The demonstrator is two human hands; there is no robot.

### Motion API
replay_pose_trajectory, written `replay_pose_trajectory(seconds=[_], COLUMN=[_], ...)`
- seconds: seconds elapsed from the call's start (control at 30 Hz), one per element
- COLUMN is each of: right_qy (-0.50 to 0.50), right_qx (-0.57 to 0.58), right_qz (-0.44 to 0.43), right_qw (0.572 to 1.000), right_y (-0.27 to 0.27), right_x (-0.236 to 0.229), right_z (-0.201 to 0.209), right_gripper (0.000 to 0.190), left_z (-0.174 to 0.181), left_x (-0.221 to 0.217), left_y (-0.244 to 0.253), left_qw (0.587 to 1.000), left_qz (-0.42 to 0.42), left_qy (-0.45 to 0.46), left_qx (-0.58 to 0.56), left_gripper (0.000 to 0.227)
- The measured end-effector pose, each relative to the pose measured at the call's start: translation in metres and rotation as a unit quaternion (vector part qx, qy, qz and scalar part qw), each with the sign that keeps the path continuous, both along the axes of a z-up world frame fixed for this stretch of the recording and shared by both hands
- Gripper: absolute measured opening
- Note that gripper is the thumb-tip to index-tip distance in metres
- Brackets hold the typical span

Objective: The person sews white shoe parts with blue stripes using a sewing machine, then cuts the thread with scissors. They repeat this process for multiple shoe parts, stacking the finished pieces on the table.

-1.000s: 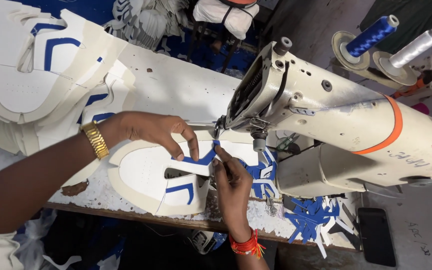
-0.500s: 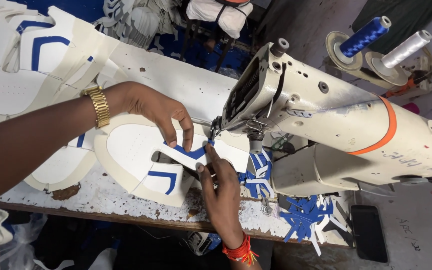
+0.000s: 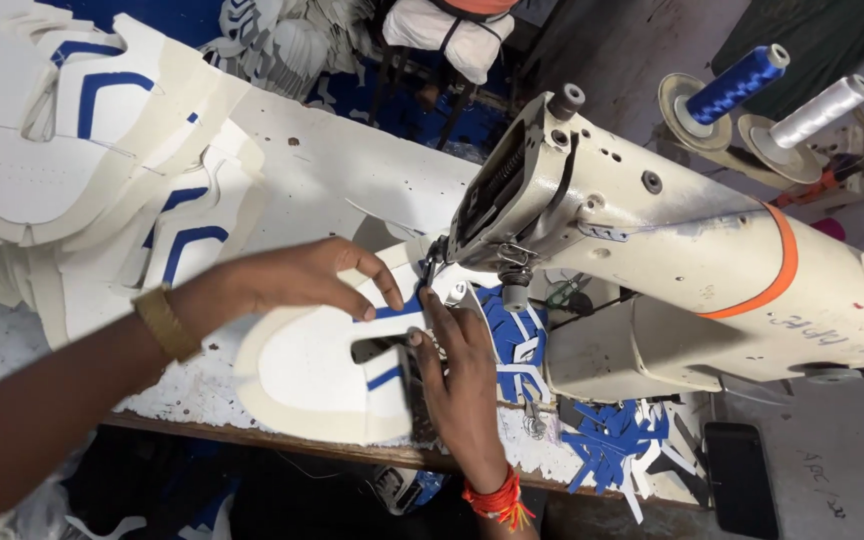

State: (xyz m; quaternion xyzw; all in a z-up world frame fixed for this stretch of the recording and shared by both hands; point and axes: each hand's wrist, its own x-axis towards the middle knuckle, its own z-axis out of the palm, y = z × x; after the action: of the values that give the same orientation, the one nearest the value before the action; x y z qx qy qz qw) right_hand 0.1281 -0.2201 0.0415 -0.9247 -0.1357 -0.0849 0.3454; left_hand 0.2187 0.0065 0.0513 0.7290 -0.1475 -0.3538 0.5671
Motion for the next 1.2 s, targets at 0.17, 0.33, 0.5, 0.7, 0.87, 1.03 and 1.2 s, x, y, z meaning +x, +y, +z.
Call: replay_pose_trajectory(seconds=[0.17,0.33,0.5,0.7,0.87,1.03,1.2], right_qy=[-0.017,-0.022,-0.031,-0.035,-0.030,0.007,0.045], right_qx=[-0.012,-0.030,-0.052,-0.019,-0.001,0.015,0.095], right_qz=[0.036,0.056,0.058,0.069,0.082,0.112,0.043], right_qw=[0.999,0.998,0.996,0.997,0.996,0.994,0.993], right_y=[-0.012,-0.016,-0.020,-0.025,-0.029,-0.041,-0.068], right_x=[0.002,0.008,0.012,0.016,0.019,0.029,0.030], right_z=[0.004,0.008,0.014,0.013,0.013,0.017,-0.007], right_gripper=[0.048,0.050,0.049,0.043,0.043,0.045,0.041], left_z=[-0.006,-0.003,-0.019,-0.033,-0.036,-0.034,-0.042], left_x=[-0.010,-0.007,-0.008,-0.035,-0.047,-0.061,-0.078], left_y=[-0.007,-0.011,-0.015,-0.036,-0.042,-0.060,-0.081], left_qw=[0.998,0.997,0.988,0.968,0.954,0.946,0.916], left_qz=[0.037,0.067,0.109,0.196,0.234,0.288,0.353], left_qy=[-0.049,-0.038,-0.032,-0.071,-0.075,-0.051,-0.128], left_qx=[-0.027,-0.015,-0.099,-0.139,-0.172,-0.139,-0.142], left_gripper=[0.030,0.030,0.028,0.030,0.028,0.031,0.030])
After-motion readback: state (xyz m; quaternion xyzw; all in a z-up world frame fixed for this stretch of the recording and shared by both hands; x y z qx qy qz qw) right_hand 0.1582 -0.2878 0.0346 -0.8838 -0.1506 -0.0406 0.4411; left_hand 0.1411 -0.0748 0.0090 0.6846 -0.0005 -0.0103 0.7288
